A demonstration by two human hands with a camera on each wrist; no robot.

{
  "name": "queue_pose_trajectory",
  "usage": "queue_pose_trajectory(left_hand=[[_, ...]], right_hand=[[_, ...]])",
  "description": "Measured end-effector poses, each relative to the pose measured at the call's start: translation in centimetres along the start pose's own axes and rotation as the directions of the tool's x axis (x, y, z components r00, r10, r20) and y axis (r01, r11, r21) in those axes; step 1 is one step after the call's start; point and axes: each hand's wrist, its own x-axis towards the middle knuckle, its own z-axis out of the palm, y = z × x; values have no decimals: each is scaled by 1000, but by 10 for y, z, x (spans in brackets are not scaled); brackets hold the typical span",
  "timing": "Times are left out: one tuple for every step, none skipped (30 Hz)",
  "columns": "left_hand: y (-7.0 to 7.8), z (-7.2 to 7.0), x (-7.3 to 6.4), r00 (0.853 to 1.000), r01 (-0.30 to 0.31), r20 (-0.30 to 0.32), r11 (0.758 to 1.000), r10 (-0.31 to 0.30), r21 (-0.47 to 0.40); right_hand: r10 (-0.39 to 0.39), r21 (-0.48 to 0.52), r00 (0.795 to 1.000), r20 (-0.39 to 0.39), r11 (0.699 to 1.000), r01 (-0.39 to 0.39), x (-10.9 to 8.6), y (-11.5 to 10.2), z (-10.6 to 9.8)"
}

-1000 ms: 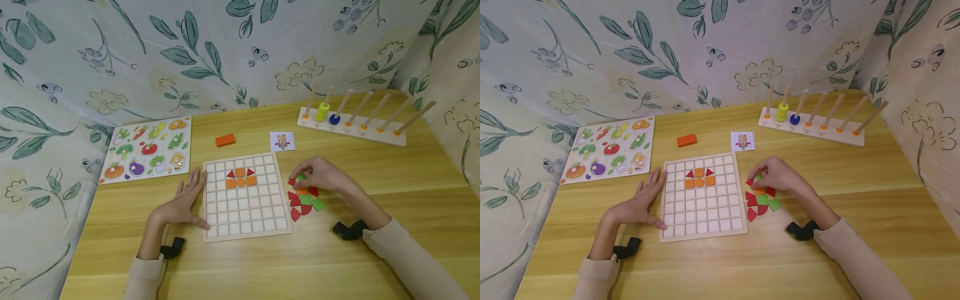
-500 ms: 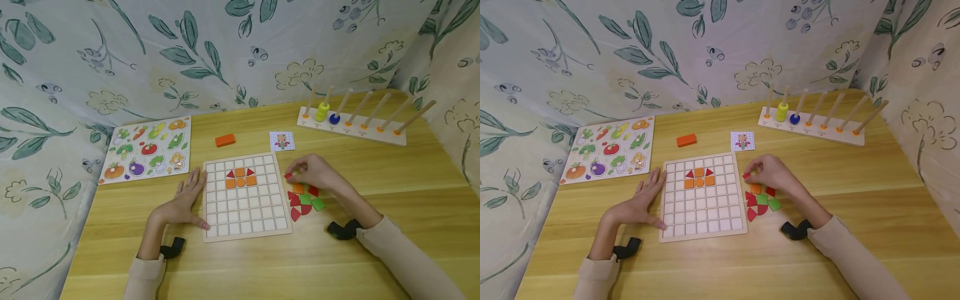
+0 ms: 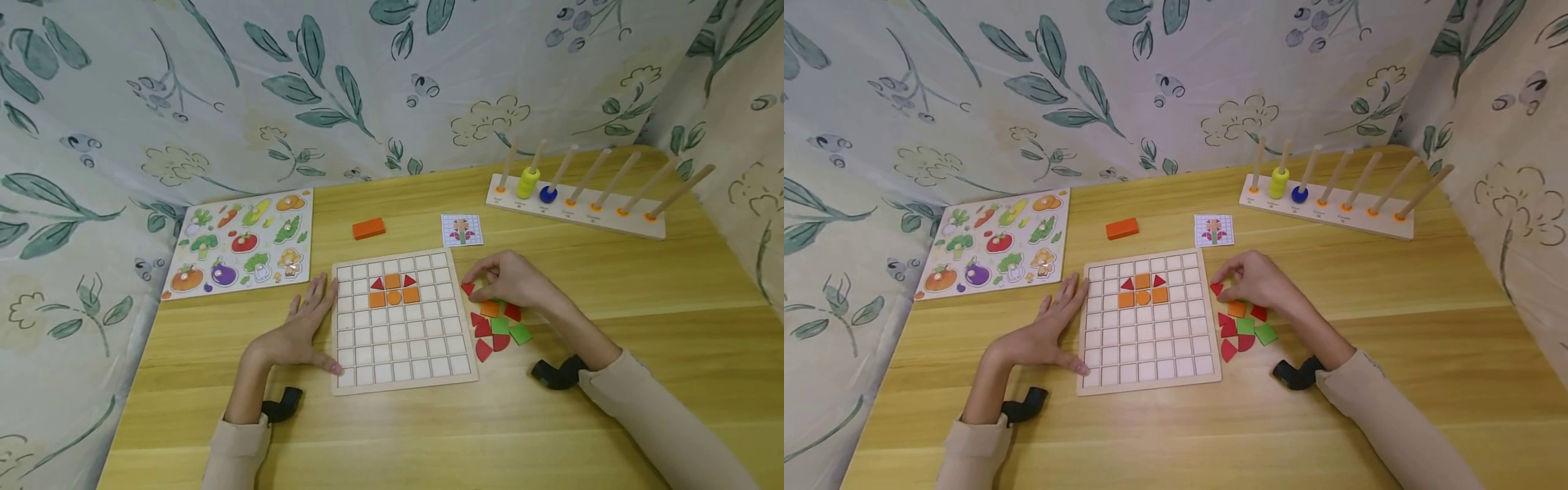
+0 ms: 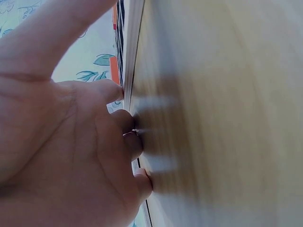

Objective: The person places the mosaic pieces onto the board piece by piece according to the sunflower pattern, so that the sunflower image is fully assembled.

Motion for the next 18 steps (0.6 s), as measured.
queue_pose_trajectory(left_hand=[[0, 0, 0, 1000, 1, 0, 1000, -1, 0], [0, 0, 0, 1000, 2, 0, 1000, -2, 0], [0, 0, 0, 1000, 3, -1, 1000, -3, -1], [1, 0, 0, 1000, 3, -1, 1000, -3, -1], [1, 0, 0, 1000, 3, -1, 1000, -3, -2], [1, 0, 0, 1000, 3, -1, 1000, -3, -2], [1, 0, 0, 1000, 3, -1, 1000, -3, -2], [1, 0, 0, 1000, 2, -1, 1000, -3, -1], [1, 0, 0, 1000, 2, -2, 1000, -2, 0], [1, 0, 0, 1000, 2, -2, 1000, -2, 1], [0, 1, 0, 1000, 3, -3, 1000, -3, 2], [0, 1, 0, 1000, 3, -4, 1000, -3, 3], [0, 1, 0, 1000, 2, -6, 1000, -2, 3], [0, 1, 0, 1000, 1, -6, 1000, -1, 4], [0, 1, 0, 1000, 0, -6, 1000, 0, 4], [0, 1, 0, 1000, 0, -6, 1000, 0, 4], [0, 1, 0, 1000, -1, -6, 1000, 1, 4], [0, 1, 0, 1000, -1, -6, 1000, 1, 5]], right_hand=[[-7, 6, 1000, 4, 1000, 7, 0, 0, 0], [-13, 13, 1000, 8, 1000, 13, 1, 0, 0], [-19, 18, 1000, 10, 1000, 19, 1, 0, 0], [-26, 23, 1000, 12, 999, 26, 1, 0, 0], [-30, 27, 999, 14, 999, 30, 1, 0, 0], [-30, 29, 999, 15, 999, 30, 2, 0, 0], [-31, 28, 999, 16, 999, 30, 2, 0, 1], [-31, 30, 999, 18, 999, 30, 2, 0, 1], [-32, 29, 999, 19, 999, 31, 3, 1, 1], [-33, 30, 999, 20, 999, 32, 3, 1, 1], [-34, 32, 999, 21, 999, 33, 3, 1, 1], [-35, 36, 999, 22, 999, 34, 4, 1, 1], [-37, 39, 999, 22, 999, 36, 4, 2, 2], [-37, 42, 999, 23, 998, 36, 4, 2, 2], [-37, 43, 999, 22, 998, 36, 5, 2, 2], [-37, 46, 999, 21, 998, 36, 5, 2, 2], [-38, 47, 999, 21, 998, 37, 5, 2, 3], [-39, 49, 999, 20, 998, 38, 5, 2, 3]])
